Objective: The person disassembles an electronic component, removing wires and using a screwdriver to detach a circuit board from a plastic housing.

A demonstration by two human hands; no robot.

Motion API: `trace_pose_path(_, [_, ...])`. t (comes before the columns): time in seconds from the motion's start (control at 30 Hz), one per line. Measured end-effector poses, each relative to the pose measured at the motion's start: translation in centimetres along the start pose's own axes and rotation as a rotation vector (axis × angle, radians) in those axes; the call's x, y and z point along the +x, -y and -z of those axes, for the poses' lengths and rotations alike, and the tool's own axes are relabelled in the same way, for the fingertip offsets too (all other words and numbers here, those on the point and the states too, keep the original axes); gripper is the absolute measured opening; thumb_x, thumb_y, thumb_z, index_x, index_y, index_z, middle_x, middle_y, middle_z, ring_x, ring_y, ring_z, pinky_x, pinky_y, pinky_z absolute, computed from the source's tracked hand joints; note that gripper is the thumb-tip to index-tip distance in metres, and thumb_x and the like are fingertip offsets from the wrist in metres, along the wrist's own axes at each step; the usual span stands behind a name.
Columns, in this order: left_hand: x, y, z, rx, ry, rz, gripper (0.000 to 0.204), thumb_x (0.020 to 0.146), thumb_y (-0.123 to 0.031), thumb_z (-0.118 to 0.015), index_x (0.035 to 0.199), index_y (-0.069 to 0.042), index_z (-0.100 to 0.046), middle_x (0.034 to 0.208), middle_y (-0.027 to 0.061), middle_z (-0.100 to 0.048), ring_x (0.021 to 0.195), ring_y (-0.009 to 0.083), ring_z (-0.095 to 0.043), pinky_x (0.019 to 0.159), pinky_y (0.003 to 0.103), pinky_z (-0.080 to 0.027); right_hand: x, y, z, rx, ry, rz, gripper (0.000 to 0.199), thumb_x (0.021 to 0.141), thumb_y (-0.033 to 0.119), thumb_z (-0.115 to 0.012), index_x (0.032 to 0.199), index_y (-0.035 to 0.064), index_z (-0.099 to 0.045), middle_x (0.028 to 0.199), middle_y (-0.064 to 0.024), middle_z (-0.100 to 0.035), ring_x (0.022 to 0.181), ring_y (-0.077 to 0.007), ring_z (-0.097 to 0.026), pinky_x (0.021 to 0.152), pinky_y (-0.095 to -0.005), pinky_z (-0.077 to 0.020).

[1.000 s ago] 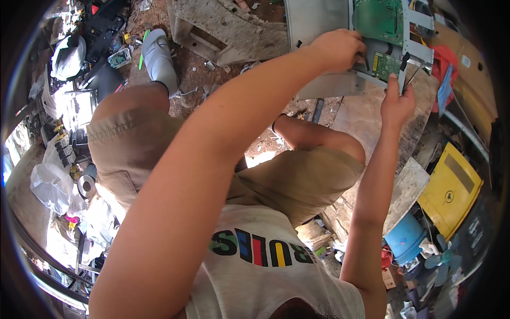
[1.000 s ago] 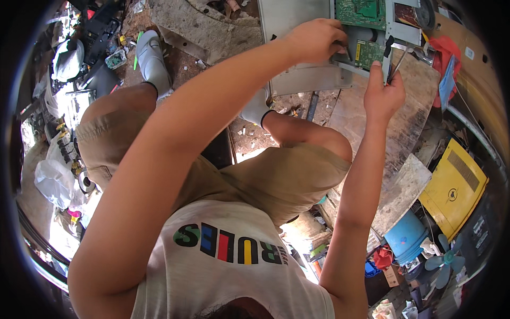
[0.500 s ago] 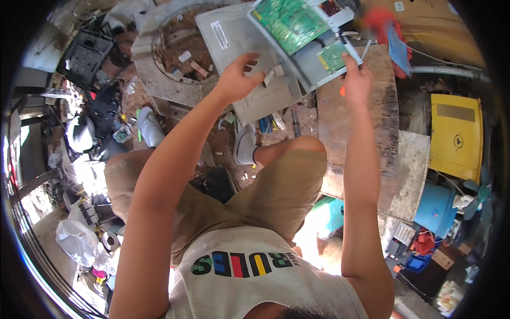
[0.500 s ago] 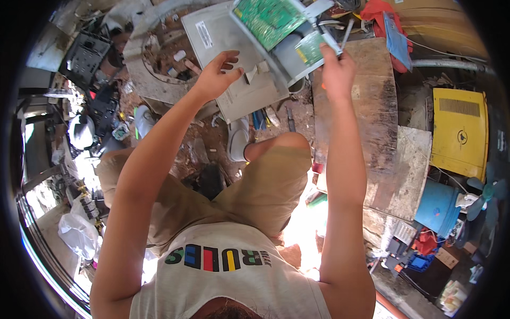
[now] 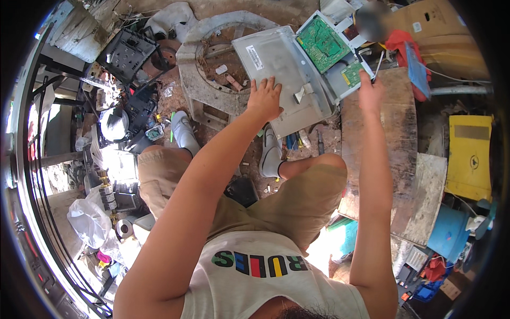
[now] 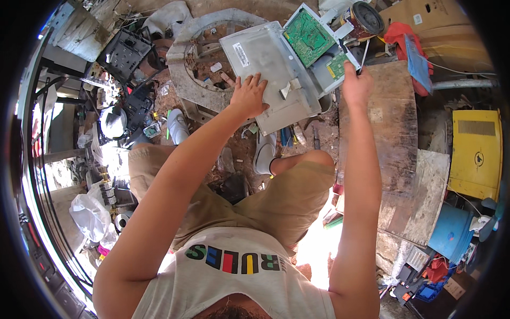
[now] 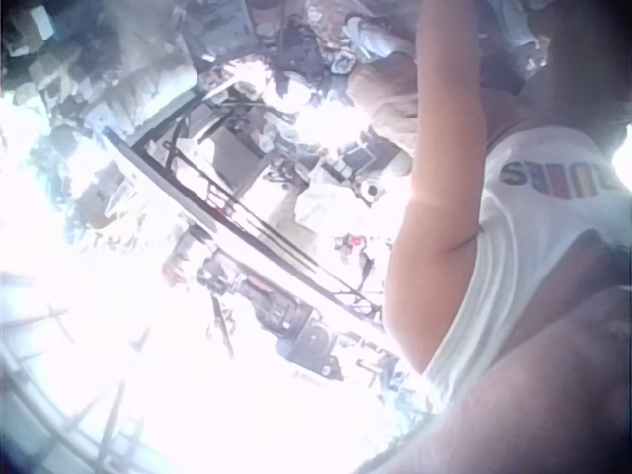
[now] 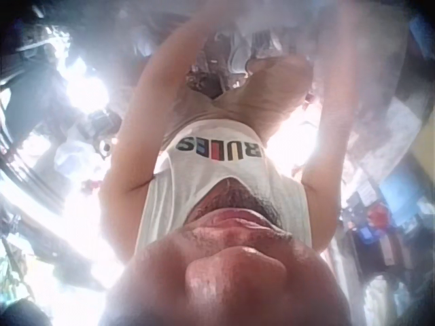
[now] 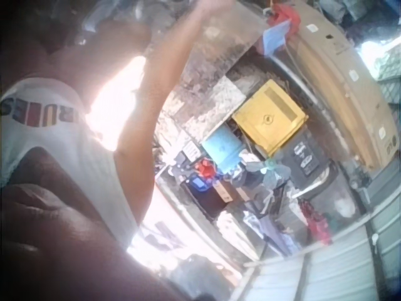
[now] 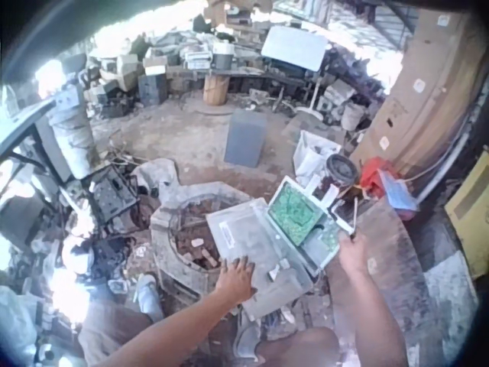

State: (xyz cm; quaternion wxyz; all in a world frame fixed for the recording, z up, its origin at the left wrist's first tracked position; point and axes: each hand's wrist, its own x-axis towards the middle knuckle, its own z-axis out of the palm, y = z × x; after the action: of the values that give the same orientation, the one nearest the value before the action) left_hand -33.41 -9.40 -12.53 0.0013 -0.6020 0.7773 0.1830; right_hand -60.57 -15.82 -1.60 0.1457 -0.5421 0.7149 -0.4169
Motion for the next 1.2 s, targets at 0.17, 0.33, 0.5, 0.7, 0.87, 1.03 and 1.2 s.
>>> trace_pose_path(0.17, [0.3,-0.5,0.8,-0.015,0.048,-0.011,0.092,0.077,-0.049,-0.076,0.149,-0.010,-0.034,0.157,0.0143,-0.028,0.144,0.0328,-0.029,0.118,0.058,-0.019,1.0,0.1,0.9,0.194,0.070,-0.073,0.034,0.088,0.031,-0.068,0.095,-0.0023,-0.070,0.077,-0.0077,-0.066,0.068,-0.0151,-0.060,0.063,-0.0304,-0.0483])
trace_pose_path(0.33, [1.7,0.0,0.7,0.031,-0.028,0.072,0.120,0.064,-0.057,-0.083,0.153,-0.003,-0.023,0.159,0.0192,-0.020,0.147,0.0374,-0.021,0.118,0.058,-0.017,0.3,1.3,0.2,0.244,0.091,-0.121,0.031,0.088,0.028,-0.069,0.095,-0.0019,-0.070,0.076,-0.0035,-0.064,0.061,-0.0099,-0.056,0.054,-0.0253,-0.0446])
trace_pose_path(0.5, [2.9,0.0,1.2,0.021,0.042,0.107,0.134,0.058,-0.057,-0.087,0.155,-0.001,-0.014,0.162,0.0206,-0.013,0.149,0.0405,-0.012,0.119,0.058,-0.014,0.3,1.0,-0.5,0.226,0.138,-0.132,0.031,0.087,0.029,-0.069,0.093,-0.0007,-0.071,0.073,-0.0026,-0.063,0.060,-0.0089,-0.054,0.052,-0.0264,-0.0430])
trace_pose_path(0.7, [2.6,0.2,1.6,-0.020,0.042,0.106,0.134,0.058,-0.056,-0.088,0.155,0.000,-0.015,0.162,0.0209,-0.014,0.149,0.0411,-0.014,0.118,0.058,-0.016,0.4,0.5,-1.0,0.103,0.094,-0.009,0.034,0.087,0.031,-0.069,0.095,-0.0025,-0.071,0.072,-0.0037,-0.063,0.065,-0.0123,-0.056,0.062,-0.0295,-0.0452])
trace_pose_path(0.87, [2.8,-0.1,1.4,-0.001,0.045,0.106,0.134,0.058,-0.055,-0.089,0.155,0.000,-0.015,0.161,0.0223,-0.014,0.148,0.0423,-0.015,0.118,0.056,-0.018,0.5,1.4,-0.2,-0.017,0.088,0.029,0.036,0.086,0.032,-0.070,0.100,-0.0008,-0.071,0.073,-0.0055,-0.065,0.068,-0.0131,-0.058,0.066,-0.0299,-0.0464])
trace_pose_path(1.03, [3.1,-0.1,1.5,-0.002,0.057,0.100,0.134,0.057,-0.053,-0.090,0.154,0.003,-0.016,0.160,0.0248,-0.014,0.148,0.0437,-0.016,0.119,0.050,-0.021,-0.6,3.5,-1.5,-0.015,0.114,0.087,0.036,0.085,0.034,-0.070,0.102,0.0018,-0.072,0.074,-0.0080,-0.067,0.067,-0.0147,-0.059,0.067,-0.0300,-0.0478])
trace_pose_path(1.2, [3.2,-0.1,1.3,-0.015,0.051,0.100,0.134,0.057,-0.052,-0.091,0.153,0.004,-0.016,0.160,0.0265,-0.014,0.148,0.0445,-0.016,0.119,0.048,-0.023,-1.5,4.7,-2.4,-0.042,0.166,0.194,0.036,0.085,0.035,-0.070,0.103,0.0043,-0.073,0.075,-0.0092,-0.068,0.067,-0.0160,-0.061,0.067,-0.0307,-0.0485])
